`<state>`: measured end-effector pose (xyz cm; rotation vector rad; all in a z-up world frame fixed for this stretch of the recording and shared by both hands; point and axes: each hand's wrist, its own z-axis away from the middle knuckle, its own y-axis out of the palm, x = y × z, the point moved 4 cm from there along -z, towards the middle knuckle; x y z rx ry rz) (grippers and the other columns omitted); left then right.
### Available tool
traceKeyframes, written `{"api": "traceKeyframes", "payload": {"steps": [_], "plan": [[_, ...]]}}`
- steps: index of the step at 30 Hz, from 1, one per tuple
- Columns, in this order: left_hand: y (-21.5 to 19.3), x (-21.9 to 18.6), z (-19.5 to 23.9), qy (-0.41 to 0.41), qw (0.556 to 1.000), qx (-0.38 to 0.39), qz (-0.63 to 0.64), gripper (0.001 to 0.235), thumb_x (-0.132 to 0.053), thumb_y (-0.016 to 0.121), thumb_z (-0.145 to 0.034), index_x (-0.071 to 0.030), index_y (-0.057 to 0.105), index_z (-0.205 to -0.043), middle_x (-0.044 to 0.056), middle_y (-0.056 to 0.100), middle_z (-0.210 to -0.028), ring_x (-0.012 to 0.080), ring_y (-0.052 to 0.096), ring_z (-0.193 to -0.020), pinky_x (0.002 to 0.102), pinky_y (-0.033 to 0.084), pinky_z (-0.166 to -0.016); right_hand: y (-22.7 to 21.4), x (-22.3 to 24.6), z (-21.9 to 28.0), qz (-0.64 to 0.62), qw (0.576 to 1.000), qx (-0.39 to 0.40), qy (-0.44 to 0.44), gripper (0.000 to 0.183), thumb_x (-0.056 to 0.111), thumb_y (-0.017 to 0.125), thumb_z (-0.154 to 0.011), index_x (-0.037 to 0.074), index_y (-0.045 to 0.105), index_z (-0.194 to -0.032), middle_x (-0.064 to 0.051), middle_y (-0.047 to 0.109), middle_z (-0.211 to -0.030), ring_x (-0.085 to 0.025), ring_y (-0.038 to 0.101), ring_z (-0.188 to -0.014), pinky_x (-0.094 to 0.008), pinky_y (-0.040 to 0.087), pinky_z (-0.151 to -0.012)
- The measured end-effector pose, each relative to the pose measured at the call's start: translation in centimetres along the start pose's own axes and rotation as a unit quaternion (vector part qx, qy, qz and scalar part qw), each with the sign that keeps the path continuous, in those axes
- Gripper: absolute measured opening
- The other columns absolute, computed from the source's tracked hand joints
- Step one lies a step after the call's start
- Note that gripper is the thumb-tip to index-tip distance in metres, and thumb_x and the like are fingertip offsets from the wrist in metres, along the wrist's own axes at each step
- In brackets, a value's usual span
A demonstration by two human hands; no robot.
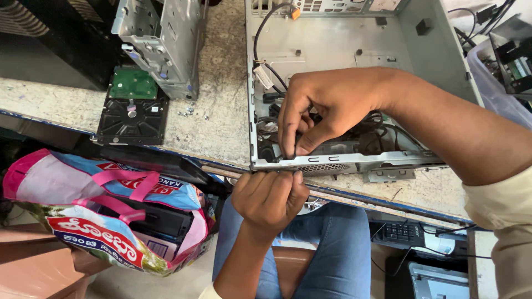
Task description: The person removes a screw from the back of a computer case using a screwdriver, then disconnects several internal cables and removes a cooling fan from the case. The person handles the fan and cables by hand throughout the process.
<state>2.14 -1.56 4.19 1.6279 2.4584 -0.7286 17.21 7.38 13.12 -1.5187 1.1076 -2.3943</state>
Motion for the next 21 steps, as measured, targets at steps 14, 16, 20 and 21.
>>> {"api": "traceKeyframes", "payload": {"steps": [14, 16, 20, 21], "plan": [[-0.5, -1.1, -0.6, -0.048, 0.999, -0.012, 0.007, 0.018, -0.01, 0.071, -0.091, -0.007, 0.063, -0.075, 0.006, 0.063, -0.07, 0.0241, 0.055, -0.06, 0.038, 0.039, -0.056, -0.1, 0.2, 0.0, -0.014, 1.0, -0.015, 0.004, 0.02, 0.012, 0.081, -0.08, 0.007, 0.083, -0.1, -0.004, 0.084, -0.09, -0.014, 0.075, -0.077, -0.03, 0.056, -0.064], [-0.5, -1.0, -0.6, -0.052, 0.998, -0.014, 0.023, 0.018, -0.009, 0.07, -0.093, -0.006, 0.063, -0.076, 0.006, 0.063, -0.071, 0.0244, 0.057, -0.061, 0.038, 0.041, -0.057, -0.1, 0.3, 0.0, -0.021, 0.999, -0.021, -0.014, 0.019, 0.012, 0.08, -0.079, 0.007, 0.082, -0.098, -0.004, 0.082, -0.09, -0.011, 0.076, -0.079, -0.028, 0.056, -0.066], [-0.4, -1.0, -0.4, -0.062, 0.997, -0.016, 0.04, 0.021, -0.007, 0.069, -0.093, -0.005, 0.06, -0.075, 0.007, 0.061, -0.069, 0.0252, 0.057, -0.06, 0.039, 0.043, -0.056, 0.1, -0.1, 0.0, -0.047, 0.999, -0.02, 0.007, 0.019, 0.01, 0.08, -0.081, 0.007, 0.082, -0.099, -0.004, 0.083, -0.089, -0.011, 0.076, -0.078, -0.027, 0.058, -0.067], [-0.3, -1.0, -0.4, -0.064, 0.997, -0.018, 0.039, 0.021, -0.007, 0.07, -0.093, -0.005, 0.06, -0.075, 0.007, 0.06, -0.068, 0.0255, 0.056, -0.06, 0.039, 0.042, -0.056, 0.1, -0.2, 0.0, -0.055, 0.998, -0.02, 0.018, 0.018, 0.01, 0.079, -0.081, 0.007, 0.082, -0.099, -0.004, 0.083, -0.088, -0.01, 0.076, -0.077, -0.027, 0.058, -0.067]]}}
